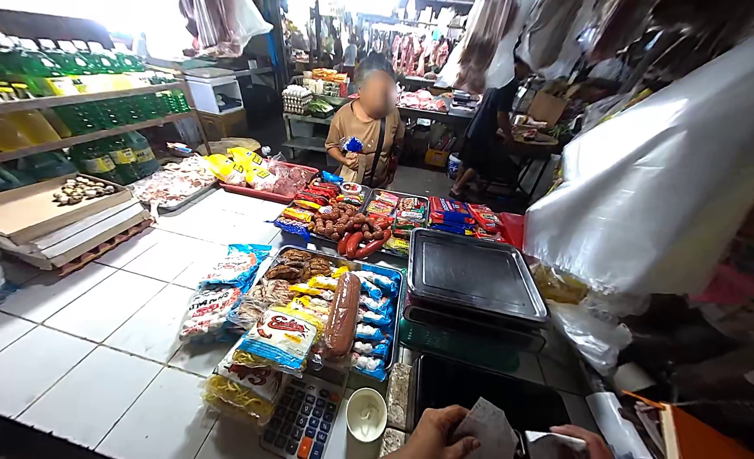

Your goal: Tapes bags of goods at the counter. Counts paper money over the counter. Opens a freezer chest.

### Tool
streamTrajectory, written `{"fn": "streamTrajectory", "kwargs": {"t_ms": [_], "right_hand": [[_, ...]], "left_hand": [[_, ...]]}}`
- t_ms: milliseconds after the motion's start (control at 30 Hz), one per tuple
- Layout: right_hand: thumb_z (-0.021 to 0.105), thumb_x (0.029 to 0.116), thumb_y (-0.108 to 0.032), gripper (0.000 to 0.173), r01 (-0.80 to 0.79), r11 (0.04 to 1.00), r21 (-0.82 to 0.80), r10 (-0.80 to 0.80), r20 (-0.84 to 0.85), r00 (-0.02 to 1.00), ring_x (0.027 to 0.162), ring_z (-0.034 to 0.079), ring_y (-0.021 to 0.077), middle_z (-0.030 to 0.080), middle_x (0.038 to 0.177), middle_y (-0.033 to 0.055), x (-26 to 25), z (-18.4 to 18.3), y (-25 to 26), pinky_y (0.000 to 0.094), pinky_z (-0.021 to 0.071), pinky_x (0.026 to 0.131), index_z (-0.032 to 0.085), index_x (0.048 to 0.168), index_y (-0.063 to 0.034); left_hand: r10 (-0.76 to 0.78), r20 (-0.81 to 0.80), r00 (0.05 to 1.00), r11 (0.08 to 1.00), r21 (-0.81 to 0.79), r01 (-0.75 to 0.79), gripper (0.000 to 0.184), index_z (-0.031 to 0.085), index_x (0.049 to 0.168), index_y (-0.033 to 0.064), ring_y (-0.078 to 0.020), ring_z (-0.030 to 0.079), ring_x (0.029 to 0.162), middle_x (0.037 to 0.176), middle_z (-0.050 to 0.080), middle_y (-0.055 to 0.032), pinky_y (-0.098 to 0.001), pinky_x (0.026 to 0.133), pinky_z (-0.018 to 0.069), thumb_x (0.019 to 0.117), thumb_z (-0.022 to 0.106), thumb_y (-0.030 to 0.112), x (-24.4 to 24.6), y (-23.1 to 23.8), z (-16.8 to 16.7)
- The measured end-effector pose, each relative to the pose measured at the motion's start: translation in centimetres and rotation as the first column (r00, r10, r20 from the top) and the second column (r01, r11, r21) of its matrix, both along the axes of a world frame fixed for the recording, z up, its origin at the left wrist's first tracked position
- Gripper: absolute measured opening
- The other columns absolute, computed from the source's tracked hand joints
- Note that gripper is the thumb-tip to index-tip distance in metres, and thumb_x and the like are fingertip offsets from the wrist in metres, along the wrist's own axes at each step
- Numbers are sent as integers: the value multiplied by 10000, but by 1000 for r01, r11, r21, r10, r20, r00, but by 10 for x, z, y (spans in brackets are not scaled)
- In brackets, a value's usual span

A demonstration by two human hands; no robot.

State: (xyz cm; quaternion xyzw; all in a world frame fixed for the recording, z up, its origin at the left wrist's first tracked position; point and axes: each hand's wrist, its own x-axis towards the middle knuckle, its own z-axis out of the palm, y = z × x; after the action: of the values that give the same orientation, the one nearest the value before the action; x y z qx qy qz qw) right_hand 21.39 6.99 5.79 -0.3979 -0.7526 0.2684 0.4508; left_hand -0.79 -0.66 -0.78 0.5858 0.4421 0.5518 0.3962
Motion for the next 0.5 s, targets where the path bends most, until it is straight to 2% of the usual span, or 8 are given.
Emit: {"fn": "streamTrajectory", "kwargs": {"t_ms": [33,67,133,200,300,367,433,500], "right_hand": [[537,896,71,200,-54,997,61,45,135,990,1043,637,213,654,1059,232,2,10,0,327,532,944,685,1017,127],[537,879,68,241,-111,991,80,88,243,966,1018,649,304,655,1045,265,0,17,-1,411,544,920,721,1033,94],[548,866,75,324,-210,977,33,182,377,908,978,678,371,682,1026,254,-8,23,-7,500,567,889,719,1140,63],[557,851,90,364,-278,961,-11,256,425,868,964,685,418,712,1021,239,-18,16,-11,573,545,871,695,1188,66],[568,859,112,315,-302,953,5,280,361,890,1015,702,396,723,1066,247,-29,2,-15,506,560,937,707,1141,89],[598,853,93,255,-263,963,65,235,287,929,1034,688,366,711,1044,245,-33,-6,-15,448,553,964,733,1069,78],[643,850,31,212,-188,976,114,159,225,961,1065,651,359,698,1053,239,-35,-14,-15,434,519,988,753,1030,47],[670,824,-13,281,-127,987,96,110,166,980,1159,597,374,635,1175,300,-34,-21,-14,432,495,1015,727,1086,71]], "left_hand": [[-18,6,1000,1000,1,18,291,643,1201,-93,-207,723,930,1053,724,-200,-381,884,585,968,667,79,0,1,1],[-45,17,999,999,4,45,321,636,1214,-94,-197,722,935,1061,724,-196,-371,889,586,955,691,88,-1,1,1],[-94,33,995,996,10,94,387,627,1229,-91,-189,725,945,1066,727,-192,-367,895,586,915,749,99,-1,1,3],[-109,12,994,994,18,109,384,630,1219,-93,-201,725,929,1047,728,-197,-380,881,586,920,747,117,-1,0,4],[-55,-63,997,998,28,57,263,646,1168,-105,-235,710,854,992,715,-218,-407,813,577,986,636,85,0,-2,4],[-9,-68,998,998,54,13,224,648,1134,-110,-237,699,832,977,703,-221,-398,785,575,984,603,50,0,-2,2],[-2,-44,999,998,61,4,218,641,1125,-115,-227,692,827,971,696,-220,-385,778,571,985,591,45,-1,-3,3],[-10,-7,1000,998,67,10,223,640,1128,-112,-202,688,823,970,695,-210,-363,777,571,989,593,56,-1,-3,2]]}}
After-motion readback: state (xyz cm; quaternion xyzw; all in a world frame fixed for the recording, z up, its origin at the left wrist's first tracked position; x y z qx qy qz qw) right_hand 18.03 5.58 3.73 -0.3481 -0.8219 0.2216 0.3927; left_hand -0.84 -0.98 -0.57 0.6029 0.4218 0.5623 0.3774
